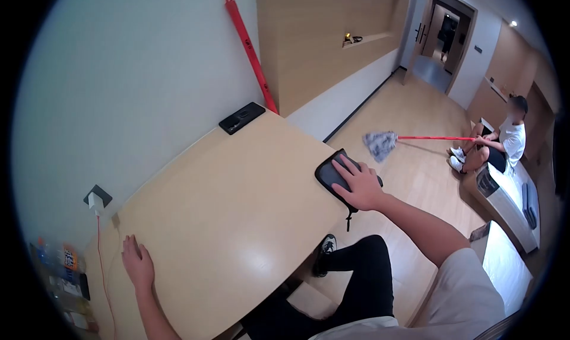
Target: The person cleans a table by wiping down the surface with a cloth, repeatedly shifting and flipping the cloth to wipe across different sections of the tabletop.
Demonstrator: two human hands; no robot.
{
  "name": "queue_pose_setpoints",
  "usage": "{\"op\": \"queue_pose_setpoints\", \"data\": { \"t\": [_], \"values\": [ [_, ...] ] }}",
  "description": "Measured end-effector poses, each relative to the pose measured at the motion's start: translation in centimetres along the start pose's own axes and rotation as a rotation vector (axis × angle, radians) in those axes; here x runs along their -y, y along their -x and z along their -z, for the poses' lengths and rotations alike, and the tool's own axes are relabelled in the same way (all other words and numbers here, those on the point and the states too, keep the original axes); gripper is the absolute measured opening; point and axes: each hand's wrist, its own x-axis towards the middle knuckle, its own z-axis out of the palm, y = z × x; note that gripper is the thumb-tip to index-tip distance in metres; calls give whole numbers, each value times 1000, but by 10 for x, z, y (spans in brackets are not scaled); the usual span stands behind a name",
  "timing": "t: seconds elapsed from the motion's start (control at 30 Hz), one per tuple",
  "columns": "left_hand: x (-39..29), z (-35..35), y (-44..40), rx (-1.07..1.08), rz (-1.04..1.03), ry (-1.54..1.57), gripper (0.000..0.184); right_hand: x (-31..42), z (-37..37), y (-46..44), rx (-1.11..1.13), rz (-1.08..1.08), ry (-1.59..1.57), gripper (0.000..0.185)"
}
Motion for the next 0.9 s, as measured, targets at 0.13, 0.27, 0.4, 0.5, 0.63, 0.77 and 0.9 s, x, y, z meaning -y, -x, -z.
{"op": "queue_pose_setpoints", "data": {
  "t": [0.13, 0.27, 0.4, 0.5, 0.63, 0.77, 0.9],
  "values": [
    [-6, 3, 1, -21, 3, -21, 46, 2, -3, -11, 20, -3, 44, 77],
    [1, -4, 0, -43, -30, -11, 46, 11, -8, -54, 32, 36, 21, 77],
    [2, -4, 0, -46, -14, 20, 46, 38, -14, -120, 25, 51, 9, 76],
    [-10, 5, 2, -24, 0, 22, 46, 62, -18, -174, 21, 44, -41, 77],
    [-8, 5, -4, -2, 13, -12, 46, 90, -28, -231, 28, 35, -25, 76],
    [1, 7, -5, 4, -19, -8, 47, 102, -24, -255, 48, 38, -72, 77],
    [11, -2, -6, -15, -74, 25, 48, 98, -30, -248, 23, 52, -106, 76]
  ]
}}
